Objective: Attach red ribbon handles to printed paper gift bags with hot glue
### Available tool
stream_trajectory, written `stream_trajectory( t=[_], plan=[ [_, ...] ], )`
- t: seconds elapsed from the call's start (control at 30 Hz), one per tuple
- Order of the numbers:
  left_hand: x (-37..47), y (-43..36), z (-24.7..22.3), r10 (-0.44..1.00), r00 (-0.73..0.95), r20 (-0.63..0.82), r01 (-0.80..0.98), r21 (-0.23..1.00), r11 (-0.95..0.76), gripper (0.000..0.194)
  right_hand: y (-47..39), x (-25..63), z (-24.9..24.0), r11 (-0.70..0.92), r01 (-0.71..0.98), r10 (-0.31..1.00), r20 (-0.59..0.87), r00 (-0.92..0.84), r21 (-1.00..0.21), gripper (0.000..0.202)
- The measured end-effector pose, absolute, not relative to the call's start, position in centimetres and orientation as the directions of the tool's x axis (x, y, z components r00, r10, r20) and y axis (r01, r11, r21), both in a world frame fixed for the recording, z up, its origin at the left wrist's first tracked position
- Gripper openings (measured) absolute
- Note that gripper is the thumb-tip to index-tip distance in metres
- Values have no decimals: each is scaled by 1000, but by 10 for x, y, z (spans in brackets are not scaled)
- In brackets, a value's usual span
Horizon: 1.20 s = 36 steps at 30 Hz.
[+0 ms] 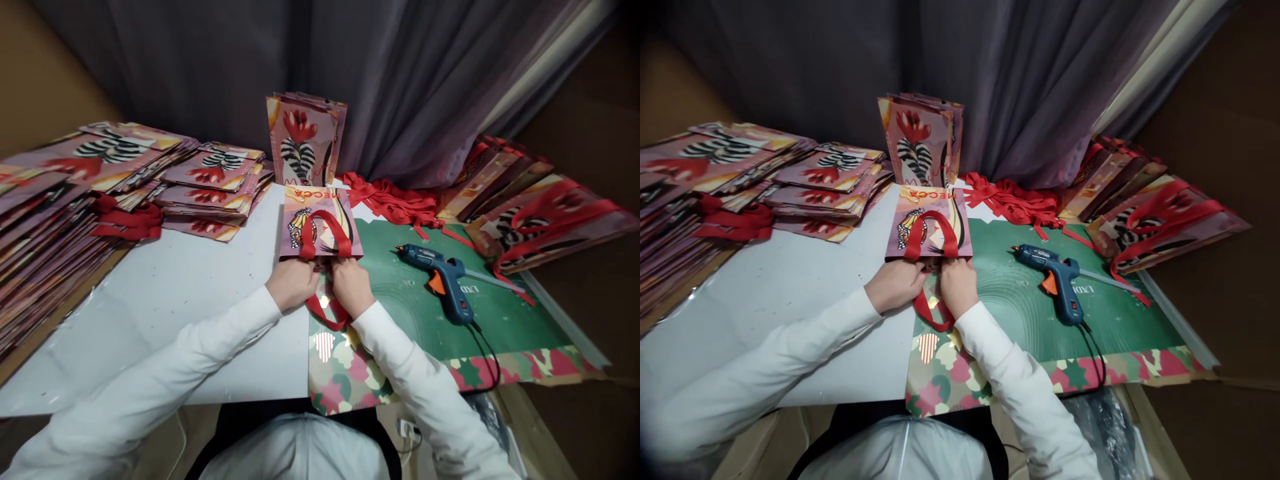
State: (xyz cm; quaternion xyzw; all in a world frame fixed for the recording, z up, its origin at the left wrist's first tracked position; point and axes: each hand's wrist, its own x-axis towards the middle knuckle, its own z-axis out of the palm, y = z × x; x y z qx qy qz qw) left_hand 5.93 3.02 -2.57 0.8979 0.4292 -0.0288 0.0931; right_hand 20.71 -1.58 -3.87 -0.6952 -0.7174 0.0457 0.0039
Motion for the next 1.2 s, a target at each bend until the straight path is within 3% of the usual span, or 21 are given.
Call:
stream_trajectory(
  t=[0.27,0.53,0.73,0.87,0.93,1.07,1.2],
  plan=[
    [49,31,-19,798,572,-191,820,120,-559,51,-22,220,-42,-32,998,997,-70,28,-57,34],
    [44,23,-26,793,588,-159,808,143,-571,44,-24,228,-46,17,990,1000,11,-16,-139,32],
    [45,1,-9,762,647,33,743,201,-639,36,-41,241,-42,162,941,977,185,-110,-298,23],
    [60,8,6,741,589,322,723,200,-661,30,-53,247,-39,151,907,931,365,4,-392,15],
    [70,20,7,747,553,369,704,272,-656,27,-51,248,-38,139,894,898,436,68,-426,13],
    [90,45,2,841,489,232,640,559,-527,23,-37,249,-41,180,864,860,501,93,-470,7],
    [100,57,-1,839,524,148,594,643,-484,30,-31,247,-45,198,847,831,542,122,-494,5]
  ],
)
